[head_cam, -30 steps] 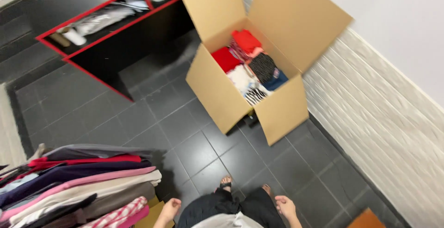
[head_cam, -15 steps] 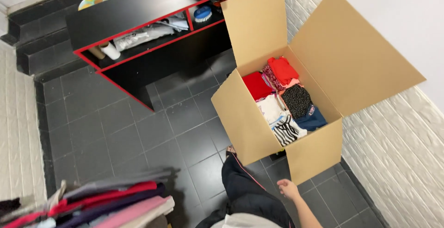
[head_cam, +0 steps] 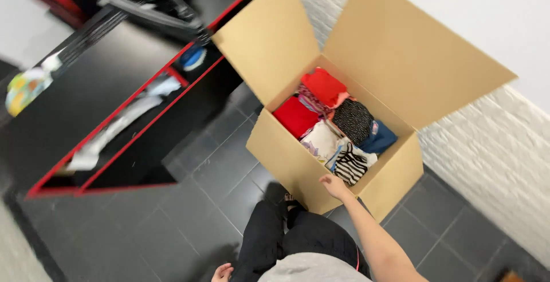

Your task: Taking various clothing items out of a cardboard box and putting them onto hangers at a desk.

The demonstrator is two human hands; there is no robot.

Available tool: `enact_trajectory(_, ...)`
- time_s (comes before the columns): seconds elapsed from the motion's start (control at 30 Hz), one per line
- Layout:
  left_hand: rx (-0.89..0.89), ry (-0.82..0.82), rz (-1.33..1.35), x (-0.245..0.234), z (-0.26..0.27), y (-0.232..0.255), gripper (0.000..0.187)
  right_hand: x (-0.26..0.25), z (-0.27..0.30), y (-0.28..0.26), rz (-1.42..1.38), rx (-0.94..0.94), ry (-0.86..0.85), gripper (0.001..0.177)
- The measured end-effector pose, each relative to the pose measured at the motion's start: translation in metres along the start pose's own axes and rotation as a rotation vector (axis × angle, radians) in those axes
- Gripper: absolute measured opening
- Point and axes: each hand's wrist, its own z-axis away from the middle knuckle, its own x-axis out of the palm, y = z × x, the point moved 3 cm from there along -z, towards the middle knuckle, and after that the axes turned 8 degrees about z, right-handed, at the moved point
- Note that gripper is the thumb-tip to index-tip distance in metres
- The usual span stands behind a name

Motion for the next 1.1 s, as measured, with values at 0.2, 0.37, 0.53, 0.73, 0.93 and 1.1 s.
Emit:
enact_trajectory(0.2,0.043,-0.343,-0.417,0.009,-0.098,0.12,0.039,0.016,-0.018,-0.011,-0.187,0.169,0.11,0.032)
enact_trajectory(0.37,-0.11,-0.532,-0.9,0.035,-0.179,0.258,0.074,0.076,-0.036,0.027,-0.289,0.262,0.266,0.031)
enact_trajectory(0.53,0.186,-0.566,-1.162,0.095,-0.229,0.384,0.046,0.139,-0.032,0.035,-0.47,0.405,0.36,0.032)
enact_trajectory(0.73,0.287,-0.642,-1.131,0.225,-0.226,0.472,0.041,0.152,-0.049,0.014,-0.591,0.468,0.487,0.027)
enact_trajectory(0.93,0.348,-0.883,-1.327,0.351,-0.183,0.475,0.028,0.085,-0.107,0.01,-0.945,0.596,0.402,0.022)
enact_trajectory(1.1,1.072,-0.893,-1.33,0.401,-0.179,0.454,0.048,0.038,-0.212,0.05,-1.443,0.601,0.617,0.017)
